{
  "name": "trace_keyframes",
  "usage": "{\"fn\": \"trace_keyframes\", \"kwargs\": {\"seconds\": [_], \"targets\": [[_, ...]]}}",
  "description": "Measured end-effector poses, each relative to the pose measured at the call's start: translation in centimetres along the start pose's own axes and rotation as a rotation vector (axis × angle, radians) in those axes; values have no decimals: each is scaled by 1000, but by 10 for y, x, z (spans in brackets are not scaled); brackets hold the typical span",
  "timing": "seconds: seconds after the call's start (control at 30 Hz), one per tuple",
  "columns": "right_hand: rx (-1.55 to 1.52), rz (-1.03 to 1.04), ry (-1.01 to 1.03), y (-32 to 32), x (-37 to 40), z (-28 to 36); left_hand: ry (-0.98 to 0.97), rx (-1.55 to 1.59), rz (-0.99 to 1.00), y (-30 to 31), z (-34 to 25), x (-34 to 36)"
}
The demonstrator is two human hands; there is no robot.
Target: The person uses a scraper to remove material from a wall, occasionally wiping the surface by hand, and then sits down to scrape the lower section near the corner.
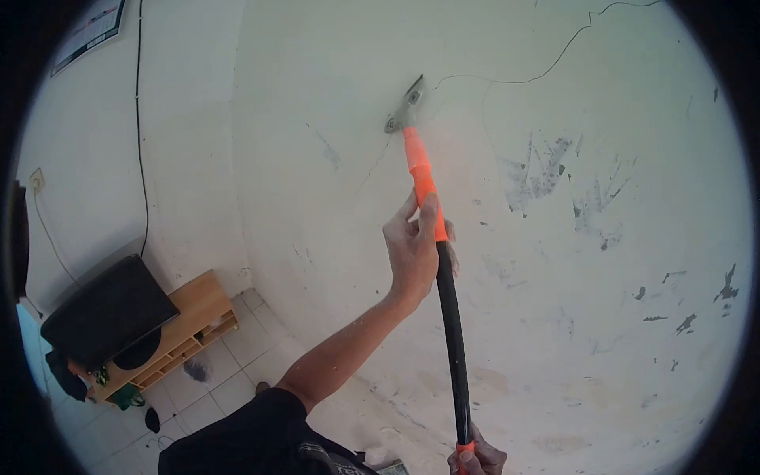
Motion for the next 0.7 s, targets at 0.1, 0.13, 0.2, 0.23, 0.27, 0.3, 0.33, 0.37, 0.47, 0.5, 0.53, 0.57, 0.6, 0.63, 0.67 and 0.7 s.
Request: {"fn": "trace_keyframes", "kwargs": {"seconds": [0.1, 0.13, 0.2, 0.23, 0.27, 0.3, 0.33, 0.37, 0.47, 0.5, 0.53, 0.57, 0.6, 0.63, 0.67, 0.7], "targets": [[25, 37, -26, -9, -5, 0, -7, 10, -33, 6, -16, -19], [34, 39, -23, -5, -4, 3, 8, 29, -32, 8, -17, -24], [88, 26, 60, 0, -5, 15, -48, 7, -55, 5, -14, -19], [53, 32, 34, 4, 0, 23, -29, 10, -40, 2, -8, -10], [83, 12, 2, 16, 9, 19, -17, 16, -24, -1, -4, -4], [91, 18, 12, 12, 9, 29, -11, 19, -51, -2, -5, 0], [94, 18, 21, 4, 8, 35, -23, 16, -45, -1, -9, -6], [88, 15, 29, -4, 2, 36, -22, 35, -61, 3, -10, -13], [76, 33, 23, -30, -14, 38, -24, 62, -66, 15, -27, -36], [89, 23, 2, -35, -16, 33, -40, 70, -66, 18, -32, -40], [98, 13, -14, -38, -16, 29, -40, 68, -59, 16, -31, -37], [89, 14, -1, -37, -16, 27, -34, 39, -75, 17, -31, -33], [69, 24, 31, -32, -13, 22, -33, 8, -92, 19, -31, -29], [53, 34, 60, -27, -11, 19, -23, 1, -75, 17, -23, -23], [50, 38, 72, -23, -10, 15, -35, 0, -70, 17, -16, -22], [21, 30, 30, -23, -9, 13, -73, -36, -89, 16, -14, -19]]}}
Point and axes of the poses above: each hand's wrist, its own x-axis away from the middle knuckle, its own y-axis out of the back of the hand, z = x × y, the point moved 6 cm from there along -x, towards the middle knuckle, and after that the axes turned 12 degrees about y, right-handed, at the moved point
